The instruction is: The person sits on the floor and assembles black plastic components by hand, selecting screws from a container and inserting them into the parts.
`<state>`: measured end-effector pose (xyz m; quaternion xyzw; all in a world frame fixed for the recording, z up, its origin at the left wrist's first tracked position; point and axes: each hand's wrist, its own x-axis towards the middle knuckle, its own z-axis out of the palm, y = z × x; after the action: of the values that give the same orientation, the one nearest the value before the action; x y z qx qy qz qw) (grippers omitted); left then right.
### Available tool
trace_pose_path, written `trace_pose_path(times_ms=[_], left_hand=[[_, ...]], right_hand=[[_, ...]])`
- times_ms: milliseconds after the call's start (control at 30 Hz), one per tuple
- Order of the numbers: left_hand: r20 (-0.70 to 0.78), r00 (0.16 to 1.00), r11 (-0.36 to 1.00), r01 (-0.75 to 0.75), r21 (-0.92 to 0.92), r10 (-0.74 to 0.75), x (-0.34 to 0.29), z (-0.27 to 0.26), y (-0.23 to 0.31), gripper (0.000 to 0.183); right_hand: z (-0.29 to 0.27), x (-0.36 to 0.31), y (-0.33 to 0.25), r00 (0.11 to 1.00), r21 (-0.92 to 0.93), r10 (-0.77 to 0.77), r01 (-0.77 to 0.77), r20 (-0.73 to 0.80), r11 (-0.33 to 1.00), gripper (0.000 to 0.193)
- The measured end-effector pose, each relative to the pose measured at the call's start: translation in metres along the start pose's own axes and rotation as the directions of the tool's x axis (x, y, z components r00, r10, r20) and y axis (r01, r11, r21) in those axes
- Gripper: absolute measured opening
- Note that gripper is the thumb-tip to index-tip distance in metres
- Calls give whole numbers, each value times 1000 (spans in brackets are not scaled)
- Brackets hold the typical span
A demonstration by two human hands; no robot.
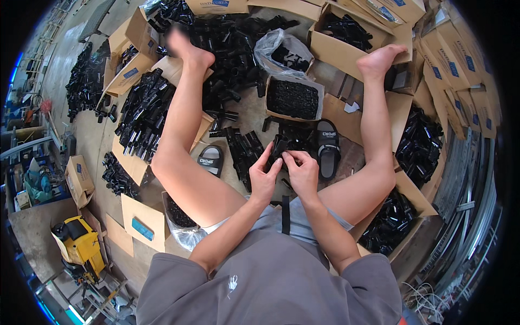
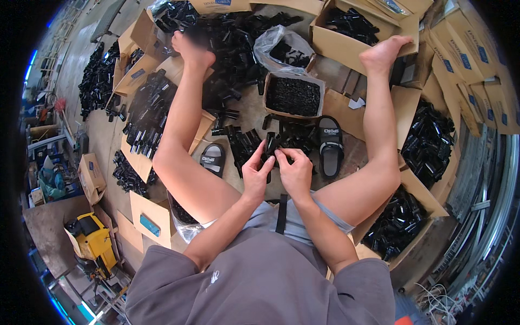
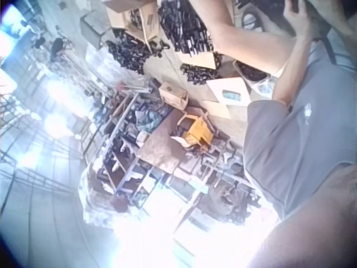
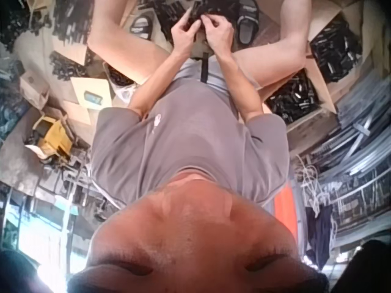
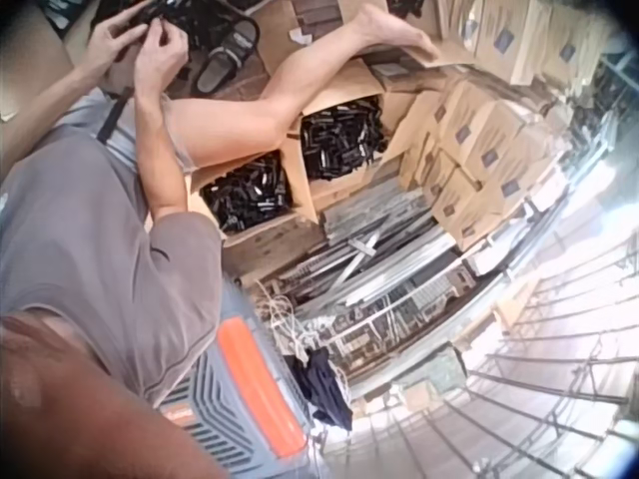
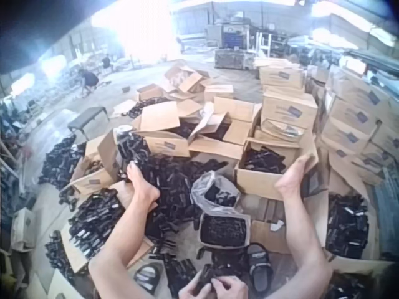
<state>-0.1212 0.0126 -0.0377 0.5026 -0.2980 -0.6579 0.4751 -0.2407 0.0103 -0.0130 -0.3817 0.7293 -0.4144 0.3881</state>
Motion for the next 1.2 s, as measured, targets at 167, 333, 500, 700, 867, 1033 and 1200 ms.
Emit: trace_pose_path(times_ms=[167, 333, 500, 700, 867, 1033, 1200], left_hand=[[-4, 1000, 1000, 6, -1, -6, 1, 1, 5, 58], [-1, 1000, 999, 18, 28, -18, 1, -1, 14, 59], [-4, 1000, 999, -17, 39, 17, 3, -3, 8, 61], [17, 1000, 1000, -13, 9, 13, 1, -1, 9, 61], [3, 1000, 999, 12, 37, -12, 1, -3, 10, 60], [2, 999, 998, 33, 44, -33, 1, 0, 15, 60], [26, 1000, 1000, 13, 0, -13, 1, -2, 9, 60]], right_hand=[[-2, 0, -7, 1000, -70, 0, 1, 14, 998, 23], [2, 2, -6, 996, -101, -90, 90, 5, 991, 23], [10, 4, 2, 999, 92, -43, 45, -24, 995, 21], [3, 2, 8, 999, 24, -14, 13, 44, 1000, 19], [-1, 8, 7, 996, -58, -17, 22, 85, 998, 22], [4, 6, 6, 995, 20, -95, 94, 23, 995, 20], [0, 7, 8, 994, 34, -38, 35, 102, 999, 22]])
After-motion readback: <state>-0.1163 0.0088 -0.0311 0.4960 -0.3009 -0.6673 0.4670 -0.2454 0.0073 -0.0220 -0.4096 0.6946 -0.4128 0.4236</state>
